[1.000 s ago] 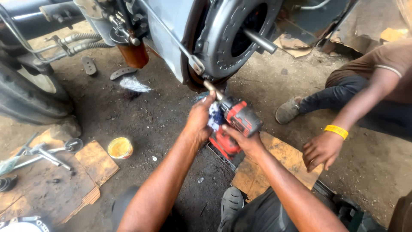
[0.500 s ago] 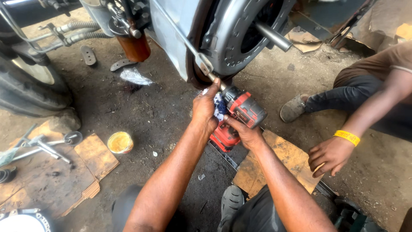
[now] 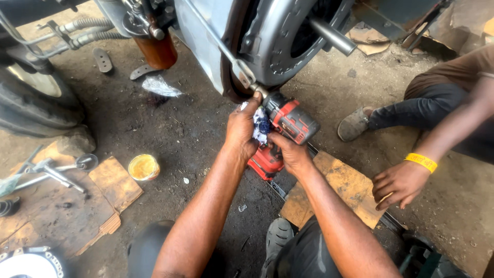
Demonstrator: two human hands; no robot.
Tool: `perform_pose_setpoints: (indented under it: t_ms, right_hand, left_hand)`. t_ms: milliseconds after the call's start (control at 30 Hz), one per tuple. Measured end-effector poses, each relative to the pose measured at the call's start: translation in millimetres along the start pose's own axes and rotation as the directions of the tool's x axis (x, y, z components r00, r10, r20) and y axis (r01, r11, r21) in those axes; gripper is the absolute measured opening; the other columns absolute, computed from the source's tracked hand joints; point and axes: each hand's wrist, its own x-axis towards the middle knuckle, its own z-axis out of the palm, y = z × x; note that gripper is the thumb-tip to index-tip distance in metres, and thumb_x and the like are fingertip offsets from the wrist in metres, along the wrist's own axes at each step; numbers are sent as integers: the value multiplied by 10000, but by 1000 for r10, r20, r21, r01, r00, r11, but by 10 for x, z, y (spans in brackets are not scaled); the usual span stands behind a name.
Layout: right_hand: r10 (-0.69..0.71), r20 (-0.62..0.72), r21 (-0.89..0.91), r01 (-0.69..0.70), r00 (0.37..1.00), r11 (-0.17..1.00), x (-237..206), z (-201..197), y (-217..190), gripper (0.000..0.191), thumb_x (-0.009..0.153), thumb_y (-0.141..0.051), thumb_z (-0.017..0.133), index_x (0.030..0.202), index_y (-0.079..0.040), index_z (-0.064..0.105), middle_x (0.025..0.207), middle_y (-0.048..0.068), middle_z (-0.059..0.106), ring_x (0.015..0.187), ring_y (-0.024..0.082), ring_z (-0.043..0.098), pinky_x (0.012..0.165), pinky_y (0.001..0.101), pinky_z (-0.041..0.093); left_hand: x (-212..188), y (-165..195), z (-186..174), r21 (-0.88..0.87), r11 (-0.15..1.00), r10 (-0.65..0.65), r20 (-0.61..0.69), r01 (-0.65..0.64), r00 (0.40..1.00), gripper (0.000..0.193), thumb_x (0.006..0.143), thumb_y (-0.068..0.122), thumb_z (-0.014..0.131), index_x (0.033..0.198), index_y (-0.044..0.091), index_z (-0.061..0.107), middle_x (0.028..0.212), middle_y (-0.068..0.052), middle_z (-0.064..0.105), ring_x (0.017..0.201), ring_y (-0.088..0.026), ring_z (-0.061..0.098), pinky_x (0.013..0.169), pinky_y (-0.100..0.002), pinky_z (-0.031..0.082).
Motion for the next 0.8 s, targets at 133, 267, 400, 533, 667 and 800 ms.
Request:
perform_pose_setpoints:
  t_ms: [133,267,400,533,667,800]
  right_hand:
    - [-25,9,-21,25,1000,999,27,-41,35,211,858,14,718,1041,-76,667,848,24,669,700,119,634,624,287,535]
    - [-19,19,-39,20,1000,999,21,-42,46,191,870,7,705,1035,-79,662,850,19,667,706,112,636,632,280,537]
    - [-72,0,-159,71,997,985,2,-40,25,218,851,7,713,1036,-85,646,869,9,655,737,105,641,646,287,546]
    - [-96,-12,-240,90,995,967,7,-51,-4,230,834,0,717,1033,-87,642,902,1,659,779,101,657,676,293,566]
    - [-62,-11,-254,57,998,966,24,-60,-10,237,835,-9,716,1042,-99,641,922,-11,658,802,90,660,693,285,577]
    - [-88,-14,-276,81,996,958,29,-69,-4,242,837,-6,721,1051,-87,644,929,3,656,800,104,659,690,291,576]
  left_hand:
    - [-7,8,26,-23,1000,-4,12,5,1000,247,967,233,687,1040,-3,665,897,-134,731,735,-224,731,664,-382,628]
    - [-32,24,33,-14,1000,4,-4,-4,1000,261,958,238,690,1043,-8,670,916,-148,729,755,-231,734,696,-396,635]
    - [-32,7,31,-30,999,11,11,-11,1000,266,961,239,697,1040,-13,665,914,-140,728,760,-223,735,721,-387,644]
    - [-13,-12,26,-58,998,7,4,-6,1000,268,960,234,702,1045,-19,668,912,-141,728,759,-224,734,728,-391,644]
    - [8,-26,22,-75,997,6,4,-6,1000,279,959,240,701,1047,-22,658,909,-145,728,760,-228,735,733,-399,646]
    - [29,-45,26,-81,997,14,-8,-15,1000,298,948,235,719,1063,-32,655,910,-140,727,767,-231,734,730,-404,643]
